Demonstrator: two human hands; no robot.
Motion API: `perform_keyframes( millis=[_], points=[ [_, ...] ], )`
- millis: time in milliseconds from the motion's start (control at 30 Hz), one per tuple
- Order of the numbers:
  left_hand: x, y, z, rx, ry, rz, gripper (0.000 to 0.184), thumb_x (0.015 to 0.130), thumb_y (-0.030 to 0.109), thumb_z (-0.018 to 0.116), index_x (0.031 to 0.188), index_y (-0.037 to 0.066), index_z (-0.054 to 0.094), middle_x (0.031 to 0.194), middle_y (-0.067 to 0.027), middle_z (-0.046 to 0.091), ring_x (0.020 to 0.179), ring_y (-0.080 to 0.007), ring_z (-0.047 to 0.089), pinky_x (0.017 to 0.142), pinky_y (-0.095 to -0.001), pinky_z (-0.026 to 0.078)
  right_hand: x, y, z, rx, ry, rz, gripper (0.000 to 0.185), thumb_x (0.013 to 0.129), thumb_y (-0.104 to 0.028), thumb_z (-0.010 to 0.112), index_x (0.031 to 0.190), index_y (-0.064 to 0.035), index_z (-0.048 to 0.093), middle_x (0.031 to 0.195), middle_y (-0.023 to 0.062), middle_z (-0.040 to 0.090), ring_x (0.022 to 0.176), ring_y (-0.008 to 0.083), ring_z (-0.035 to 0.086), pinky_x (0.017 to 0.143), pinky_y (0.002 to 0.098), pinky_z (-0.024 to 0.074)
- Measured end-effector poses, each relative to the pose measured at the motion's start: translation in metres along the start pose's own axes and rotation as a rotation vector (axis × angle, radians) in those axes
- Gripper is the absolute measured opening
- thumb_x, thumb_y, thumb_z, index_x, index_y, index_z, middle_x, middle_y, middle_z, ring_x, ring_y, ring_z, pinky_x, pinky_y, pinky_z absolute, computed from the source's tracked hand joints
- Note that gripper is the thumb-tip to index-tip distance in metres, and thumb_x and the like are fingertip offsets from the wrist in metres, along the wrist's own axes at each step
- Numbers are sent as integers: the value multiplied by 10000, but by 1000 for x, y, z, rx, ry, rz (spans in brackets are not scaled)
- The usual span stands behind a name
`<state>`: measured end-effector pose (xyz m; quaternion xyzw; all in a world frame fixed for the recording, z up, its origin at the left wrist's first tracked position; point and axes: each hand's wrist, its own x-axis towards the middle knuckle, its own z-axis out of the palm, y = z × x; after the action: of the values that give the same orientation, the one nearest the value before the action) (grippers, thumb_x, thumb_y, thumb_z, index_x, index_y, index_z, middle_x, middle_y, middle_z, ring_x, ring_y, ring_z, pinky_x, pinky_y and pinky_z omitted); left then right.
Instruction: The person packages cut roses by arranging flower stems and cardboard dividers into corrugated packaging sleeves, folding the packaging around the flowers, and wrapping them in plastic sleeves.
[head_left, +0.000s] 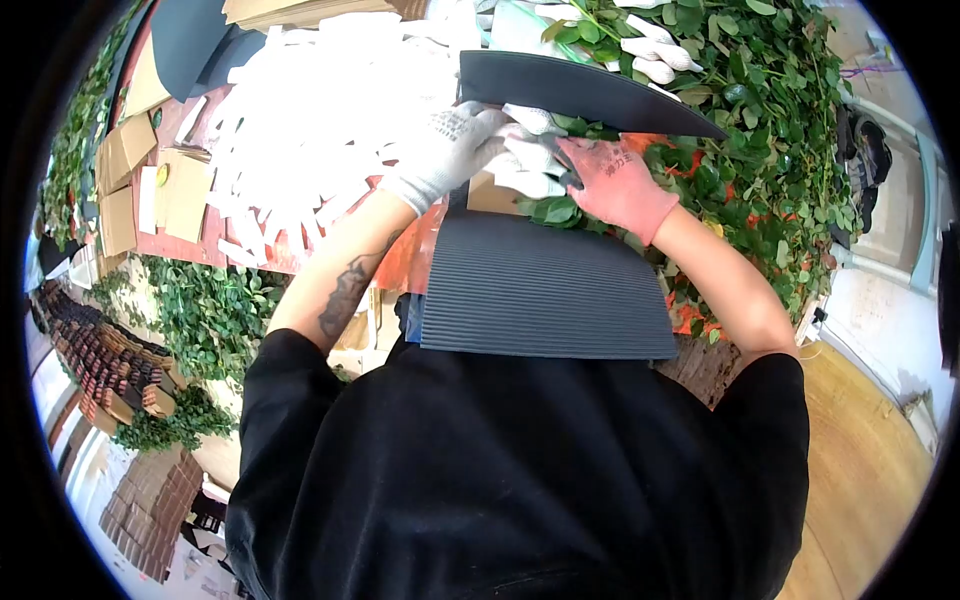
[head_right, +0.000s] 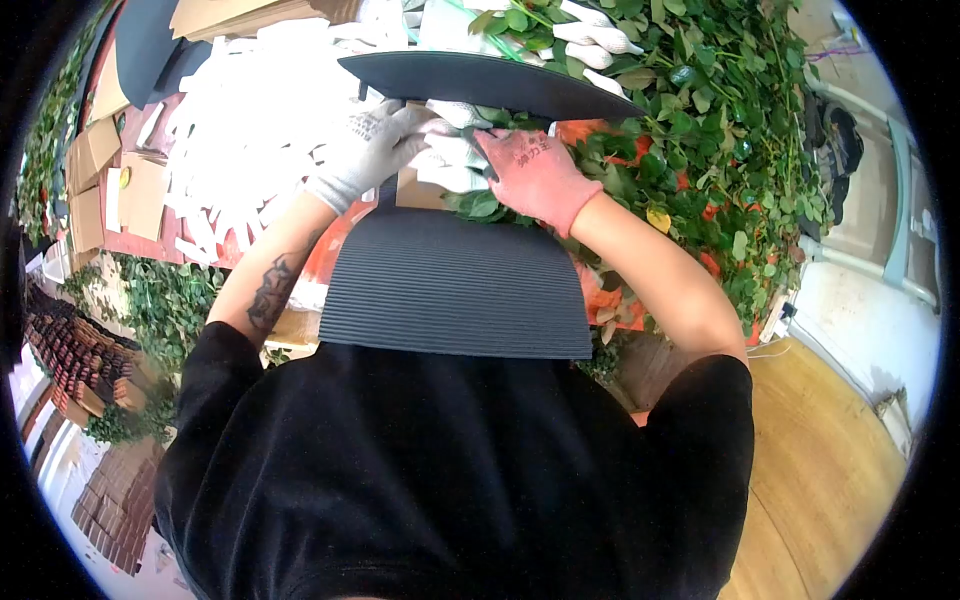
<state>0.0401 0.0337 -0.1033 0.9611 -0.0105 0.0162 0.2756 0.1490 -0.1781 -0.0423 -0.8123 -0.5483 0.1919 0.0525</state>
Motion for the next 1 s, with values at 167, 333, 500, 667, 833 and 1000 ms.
perform_keyframes(
  millis=[167,333,500,667,833,1000],
  points=[
    [-17,21,-31,-35,148,-150,265,821,262,632,1047,126,655,889,-115,619,762,-270,622,686,-381,494,-16,-24,-40,-221,-31,-26,488,800,-262,604,1238,-86,481,1130,111,598,1004,256,578,843,388,461],
    [-25,37,-30,-154,62,84,360,788,348,662,1047,99,635,1042,-108,605,968,-280,575,843,-393,457,-2,-7,-9,-60,-61,33,484,741,-257,662,1174,-112,501,1022,109,617,980,301,578,839,409,451],
    [-4,42,-14,58,26,97,734,709,520,666,1305,139,469,1324,-186,423,1234,-400,379,1023,-472,331,6,-8,0,114,-121,184,445,739,-236,627,1142,-100,497,1039,138,622,1004,313,579,844,417,455],
    [1,47,-5,94,-40,88,693,680,378,694,1298,161,467,1343,-180,396,1218,-381,380,1002,-472,359,3,-5,-4,67,-211,192,341,725,-158,549,1062,-106,554,1022,135,625,981,302,598,840,411,467],
    [2,55,-14,172,-142,63,743,687,360,688,1341,138,415,1382,-207,345,1255,-386,353,1031,-457,332,-18,-3,-36,199,-207,211,351,717,-250,592,1033,-97,601,1024,136,621,984,294,591,859,397,463],
    [-2,42,-3,200,-75,141,756,671,362,703,1346,176,417,1376,-201,362,1254,-379,362,1031,-490,310,-49,9,-61,317,145,237,399,736,-258,613,1077,-50,614,1099,151,610,1086,294,552,958,369,416]
  ],
)
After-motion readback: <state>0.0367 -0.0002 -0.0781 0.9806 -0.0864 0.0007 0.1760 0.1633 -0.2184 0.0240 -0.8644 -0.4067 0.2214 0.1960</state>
